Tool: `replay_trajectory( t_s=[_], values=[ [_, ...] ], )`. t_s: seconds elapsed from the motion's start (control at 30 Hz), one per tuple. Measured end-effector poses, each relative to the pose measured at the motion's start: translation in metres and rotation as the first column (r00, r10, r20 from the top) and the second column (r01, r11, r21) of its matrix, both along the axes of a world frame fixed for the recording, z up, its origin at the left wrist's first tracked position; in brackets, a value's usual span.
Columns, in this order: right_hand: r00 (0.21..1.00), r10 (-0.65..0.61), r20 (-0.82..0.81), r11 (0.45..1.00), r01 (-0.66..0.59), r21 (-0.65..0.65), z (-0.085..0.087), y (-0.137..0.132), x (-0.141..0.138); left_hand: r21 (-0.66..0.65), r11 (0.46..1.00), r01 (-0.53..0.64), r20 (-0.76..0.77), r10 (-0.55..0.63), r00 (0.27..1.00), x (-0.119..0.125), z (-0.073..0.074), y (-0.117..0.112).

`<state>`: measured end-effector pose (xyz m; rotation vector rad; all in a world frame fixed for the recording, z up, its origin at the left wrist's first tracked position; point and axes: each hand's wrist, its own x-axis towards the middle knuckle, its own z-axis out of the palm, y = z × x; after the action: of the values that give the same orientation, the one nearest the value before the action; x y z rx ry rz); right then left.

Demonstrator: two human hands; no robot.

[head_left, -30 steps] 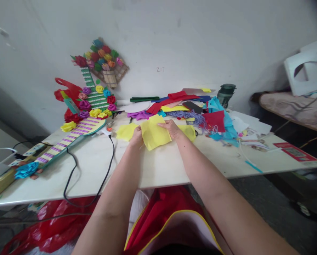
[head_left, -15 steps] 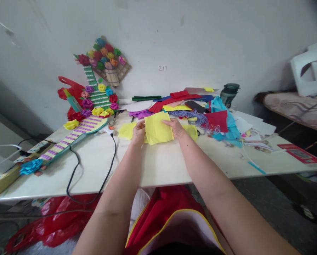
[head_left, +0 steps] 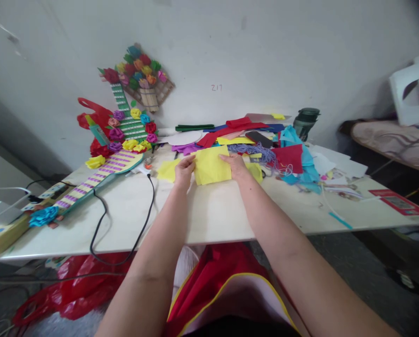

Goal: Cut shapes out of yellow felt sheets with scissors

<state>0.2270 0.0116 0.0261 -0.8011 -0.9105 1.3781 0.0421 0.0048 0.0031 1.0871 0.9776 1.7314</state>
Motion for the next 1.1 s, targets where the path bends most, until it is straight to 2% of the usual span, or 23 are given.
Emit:
replay_trajectory(
  t_s=[0.23, 0.4, 0.53, 0.77, 1.1],
  values=[
    [0.999, -0.031, 0.024, 0.999, 0.031, -0.01, -0.001, 0.001, 0.0, -0.014, 0.995, 0.103, 0.0, -0.103, 0.995, 0.001, 0.004, -0.005],
    [0.999, -0.048, 0.014, 0.999, 0.048, -0.026, -0.002, 0.003, 0.0, -0.02, 0.984, 0.174, 0.068, -0.173, 0.983, 0.005, 0.009, -0.01],
    [0.998, -0.058, 0.013, 0.997, 0.059, -0.042, -0.003, 0.003, -0.001, -0.005, 0.977, 0.212, 0.029, -0.211, 0.977, 0.007, 0.011, -0.013],
    [0.997, -0.075, 0.017, 0.995, 0.076, -0.059, -0.003, 0.003, -0.004, -0.061, 0.987, 0.149, 0.049, -0.146, 0.988, 0.007, 0.009, -0.011],
    [0.989, -0.125, 0.074, 0.99, 0.129, -0.056, -0.004, 0.005, -0.006, -0.014, 0.993, 0.121, 0.027, -0.12, 0.992, 0.009, 0.008, -0.009]
  ],
)
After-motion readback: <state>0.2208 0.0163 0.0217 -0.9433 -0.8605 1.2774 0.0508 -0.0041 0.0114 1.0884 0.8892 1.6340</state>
